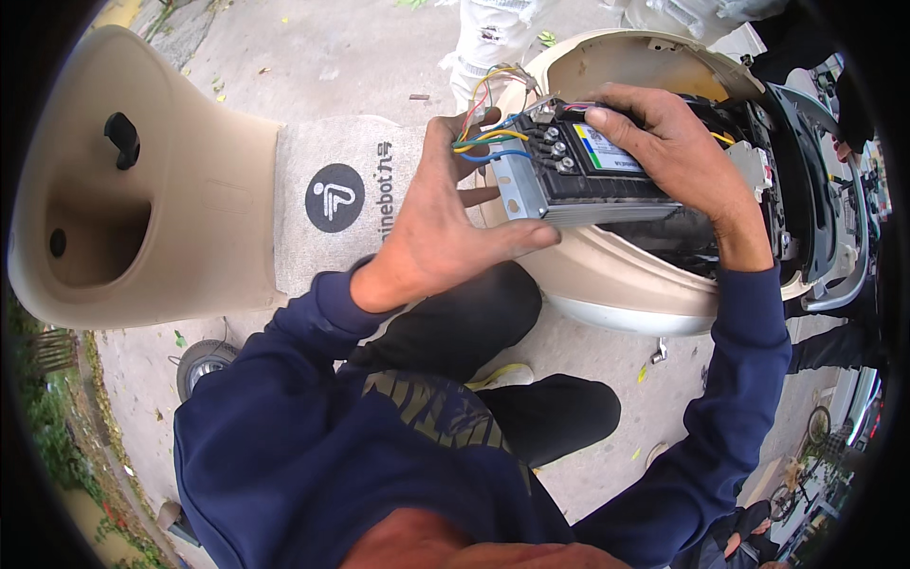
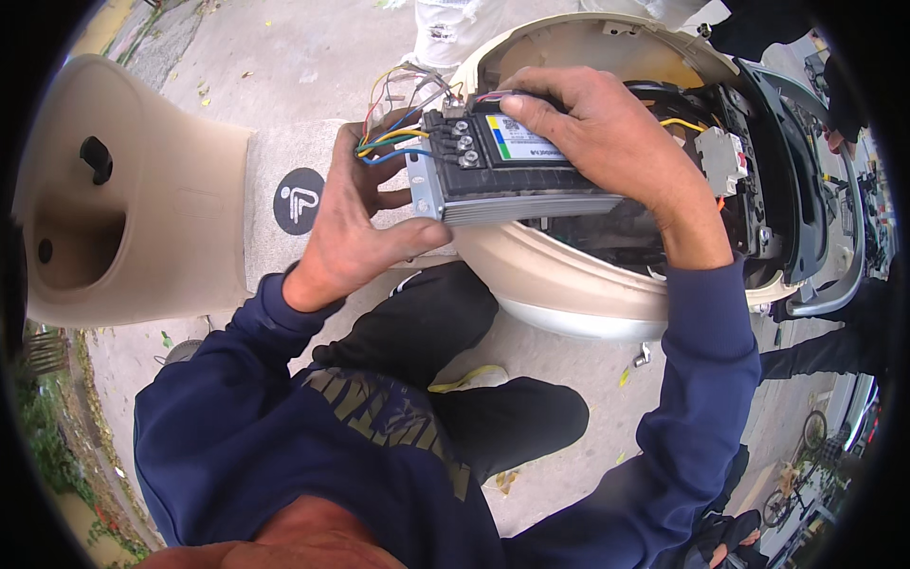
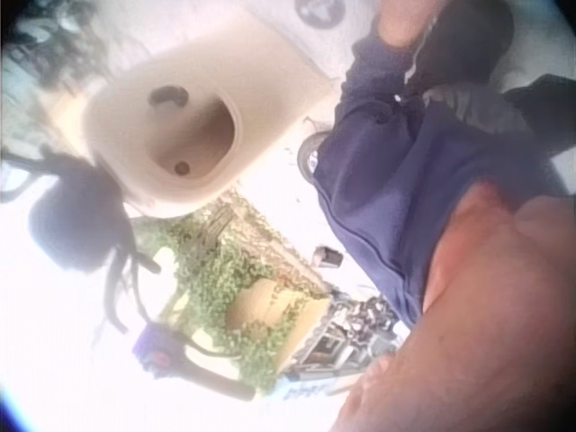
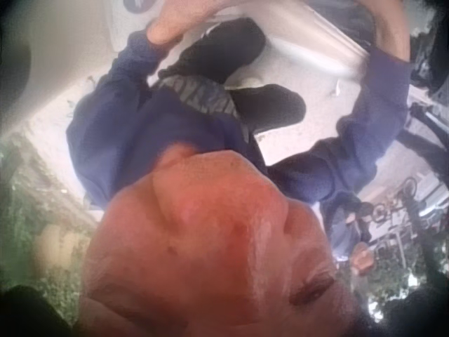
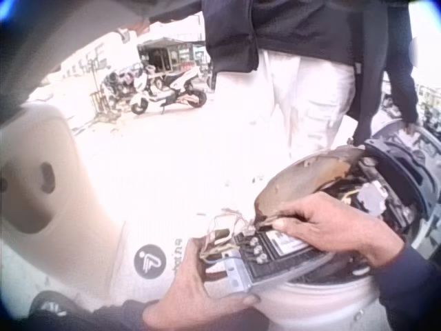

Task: The person works on the internal electronics of a scooter, connecting and adjusting wires and components inside the open storage compartment. They handle a small circuit board and various wires, making connections and repositioning parts within the compartment.

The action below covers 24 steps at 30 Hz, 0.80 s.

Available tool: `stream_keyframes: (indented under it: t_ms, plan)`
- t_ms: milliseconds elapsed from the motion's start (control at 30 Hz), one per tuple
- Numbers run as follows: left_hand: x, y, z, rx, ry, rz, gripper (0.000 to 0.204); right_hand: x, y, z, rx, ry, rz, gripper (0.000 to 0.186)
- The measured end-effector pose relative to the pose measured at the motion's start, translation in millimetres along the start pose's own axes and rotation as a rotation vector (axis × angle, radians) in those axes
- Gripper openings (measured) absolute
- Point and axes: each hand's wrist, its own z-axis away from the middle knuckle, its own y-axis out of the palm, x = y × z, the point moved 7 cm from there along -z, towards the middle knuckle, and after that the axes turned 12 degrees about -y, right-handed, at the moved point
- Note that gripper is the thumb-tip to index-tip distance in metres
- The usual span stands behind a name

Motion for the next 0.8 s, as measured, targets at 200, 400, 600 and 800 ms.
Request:
stream_keyframes:
  t_ms: [200, 400, 600, 800]
  plan:
    - [10.8, 12.2, -1.3, -0.016, -0.039, 0.378, 0.088, 7.5, 1.2, 3.5, -0.068, 0.0, 0.088, 0.036]
    - [7.3, 10.1, -19.5, -0.009, -0.093, 0.408, 0.087, 8.9, 1.4, 3.6, -0.08, -0.01, 0.092, 0.034]
    - [6.3, 13.6, -16.3, 0.016, -0.11, 0.487, 0.09, 11.1, 3.3, 9.3, -0.133, -0.026, 0.104, 0.03]
    - [14.9, -11.7, -19.0, 0.047, 0.03, 0.19, 0.064, 13.2, 5.0, 10.0, -0.126, 0.024, 0.121, 0.028]
